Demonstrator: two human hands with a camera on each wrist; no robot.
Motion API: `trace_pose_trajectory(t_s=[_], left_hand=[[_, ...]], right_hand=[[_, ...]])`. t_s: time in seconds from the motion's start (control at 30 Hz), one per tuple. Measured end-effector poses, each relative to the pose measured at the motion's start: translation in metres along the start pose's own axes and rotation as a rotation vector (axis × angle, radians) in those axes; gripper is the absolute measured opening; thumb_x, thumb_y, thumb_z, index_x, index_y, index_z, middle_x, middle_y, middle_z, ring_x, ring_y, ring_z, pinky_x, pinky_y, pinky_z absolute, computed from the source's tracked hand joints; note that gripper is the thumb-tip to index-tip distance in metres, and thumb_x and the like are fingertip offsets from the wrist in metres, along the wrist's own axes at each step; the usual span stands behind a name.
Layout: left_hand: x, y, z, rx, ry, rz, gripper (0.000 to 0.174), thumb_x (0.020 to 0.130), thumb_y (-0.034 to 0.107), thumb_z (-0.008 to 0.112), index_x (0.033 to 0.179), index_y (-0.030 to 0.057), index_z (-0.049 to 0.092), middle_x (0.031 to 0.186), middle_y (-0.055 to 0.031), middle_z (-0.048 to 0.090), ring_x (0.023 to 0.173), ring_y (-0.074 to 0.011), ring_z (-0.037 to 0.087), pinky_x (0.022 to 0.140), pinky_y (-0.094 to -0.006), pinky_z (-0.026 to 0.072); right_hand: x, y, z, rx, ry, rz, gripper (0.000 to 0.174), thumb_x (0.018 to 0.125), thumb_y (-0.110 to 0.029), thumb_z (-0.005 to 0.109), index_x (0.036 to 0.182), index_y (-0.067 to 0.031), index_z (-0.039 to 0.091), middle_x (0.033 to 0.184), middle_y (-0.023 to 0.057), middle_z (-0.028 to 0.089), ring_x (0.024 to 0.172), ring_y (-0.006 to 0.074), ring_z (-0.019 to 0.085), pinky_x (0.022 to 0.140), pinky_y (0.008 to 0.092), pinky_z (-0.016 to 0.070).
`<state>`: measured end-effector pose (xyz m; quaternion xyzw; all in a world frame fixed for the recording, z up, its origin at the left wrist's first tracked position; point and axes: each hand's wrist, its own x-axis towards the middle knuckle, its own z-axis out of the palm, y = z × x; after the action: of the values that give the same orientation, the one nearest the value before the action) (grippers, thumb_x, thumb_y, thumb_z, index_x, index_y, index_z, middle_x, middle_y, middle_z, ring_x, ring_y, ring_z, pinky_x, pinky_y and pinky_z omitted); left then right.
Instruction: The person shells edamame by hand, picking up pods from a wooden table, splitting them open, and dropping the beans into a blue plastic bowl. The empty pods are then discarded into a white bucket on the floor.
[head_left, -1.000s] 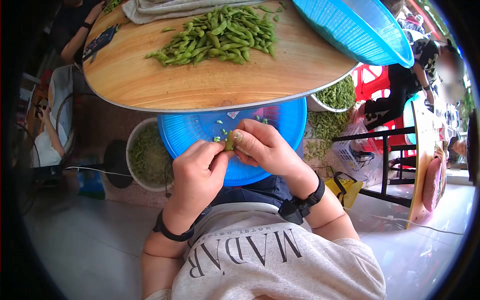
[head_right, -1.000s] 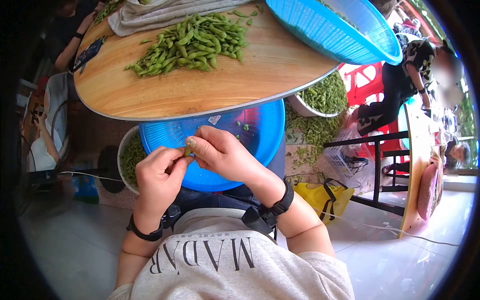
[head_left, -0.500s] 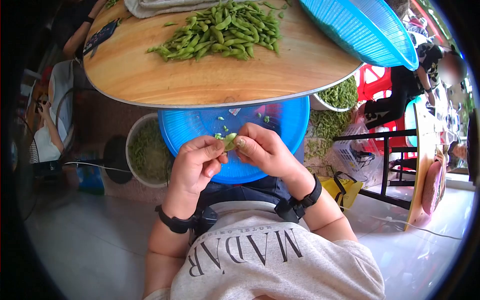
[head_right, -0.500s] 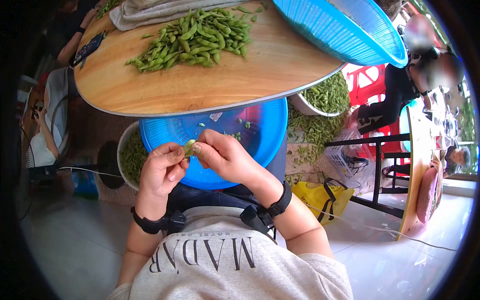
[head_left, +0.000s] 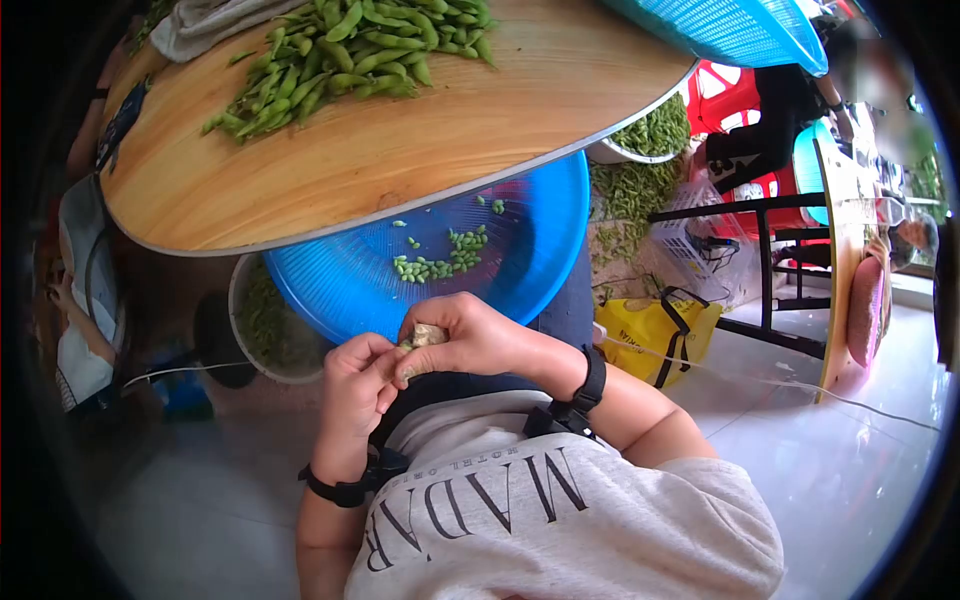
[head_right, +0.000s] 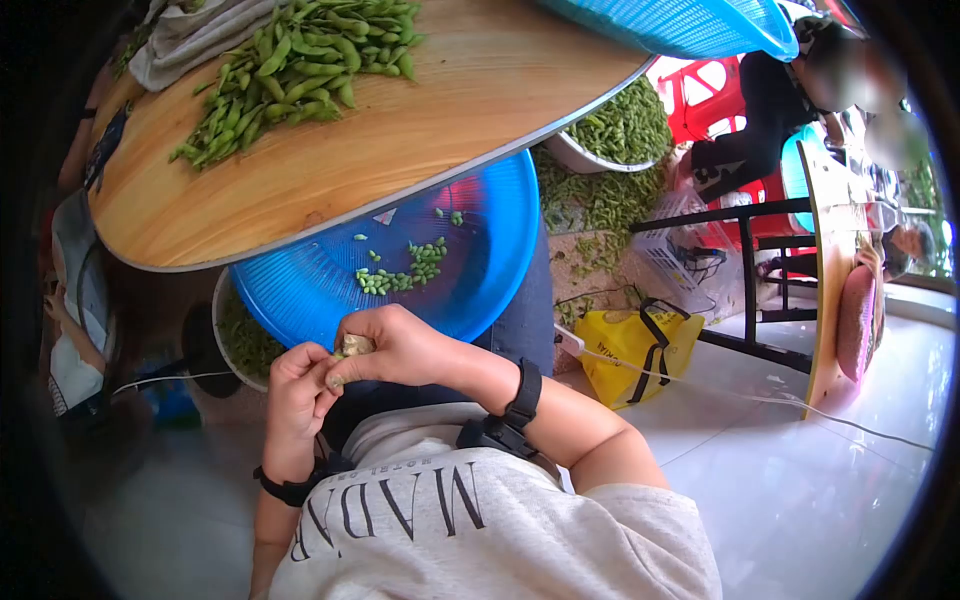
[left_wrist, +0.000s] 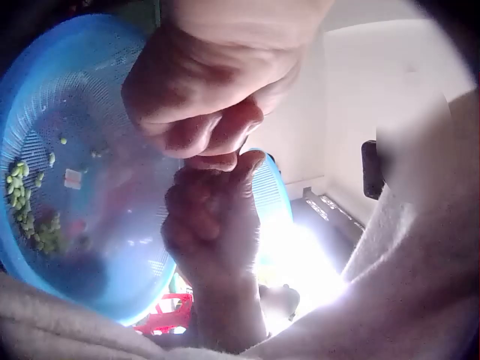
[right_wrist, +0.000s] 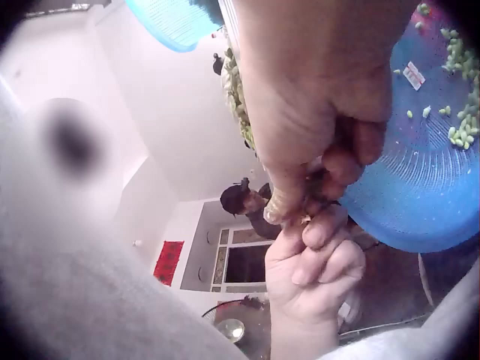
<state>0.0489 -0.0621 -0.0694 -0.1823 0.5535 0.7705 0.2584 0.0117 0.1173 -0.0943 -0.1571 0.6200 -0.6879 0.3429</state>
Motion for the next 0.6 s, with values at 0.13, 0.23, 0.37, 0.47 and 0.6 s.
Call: trace_pose_trajectory(t_s=[0.13, 0.23, 0.37, 0.47, 0.6], left_hand=[[0.008, -0.006, -0.009, -0.149, -0.094, -0.125, 0.014, 0.087, 0.014, 0.056, 0.079, 0.002, 0.056, 0.06, -0.0057, 0.054, 0.039, -0.0048, 0.039, 0.033, -0.0147, 0.0259], [0.013, -0.008, -0.006, -0.24, -0.161, -0.206, 0.016, 0.088, 0.017, 0.056, 0.079, 0.003, 0.054, 0.063, -0.0052, 0.053, 0.043, -0.0045, 0.041, 0.035, -0.0142, 0.0268], [0.015, -0.015, -0.004, -0.233, -0.127, -0.203, 0.017, 0.088, 0.019, 0.055, 0.08, 0.0037, 0.054, 0.064, -0.0048, 0.053, 0.043, -0.0042, 0.04, 0.035, -0.0144, 0.0267], [0.017, -0.011, 0.0, -0.217, -0.111, -0.192, 0.017, 0.089, 0.018, 0.054, 0.08, 0.0037, 0.054, 0.064, -0.0043, 0.053, 0.044, -0.0041, 0.04, 0.036, -0.0143, 0.0265], [0.02, -0.014, -0.002, 0.018, -0.108, -0.17, 0.014, 0.089, 0.012, 0.05, 0.08, 0.0021, 0.052, 0.065, -0.004, 0.053, 0.045, -0.0041, 0.039, 0.039, -0.0164, 0.0284]], right_hand=[[0.004, 0.0, -0.006, 0.13, 0.008, -0.074, 0.024, 0.078, -0.017, 0.07, 0.091, -0.001, 0.059, 0.074, -0.0009, 0.058, 0.069, 0.0051, 0.051, 0.058, 0.0223, 0.0418], [0.007, 0.01, -0.008, 0.244, -0.033, -0.127, 0.021, 0.08, -0.015, 0.068, 0.092, -0.0009, 0.057, 0.073, -0.0007, 0.057, 0.069, 0.0054, 0.051, 0.058, 0.0214, 0.0418], [0.009, 0.014, -0.017, 0.427, -0.108, 0.089, 0.017, 0.082, -0.012, 0.063, 0.092, -0.0009, 0.056, 0.072, 0.0, 0.056, 0.067, 0.0064, 0.051, 0.057, 0.0218, 0.042], [0.012, 0.019, -0.023, 0.489, -0.13, 0.192, 0.016, 0.08, -0.012, 0.063, 0.091, -0.0009, 0.057, 0.07, -0.0002, 0.055, 0.062, 0.0079, 0.051, 0.054, 0.0226, 0.0421], [0.014, 0.023, -0.021, 0.146, -0.026, 0.102, 0.018, 0.074, -0.012, 0.065, 0.087, -0.0012, 0.058, 0.066, 0.0023, 0.058, 0.056, 0.0127, 0.054, 0.052, 0.0258, 0.0437]])
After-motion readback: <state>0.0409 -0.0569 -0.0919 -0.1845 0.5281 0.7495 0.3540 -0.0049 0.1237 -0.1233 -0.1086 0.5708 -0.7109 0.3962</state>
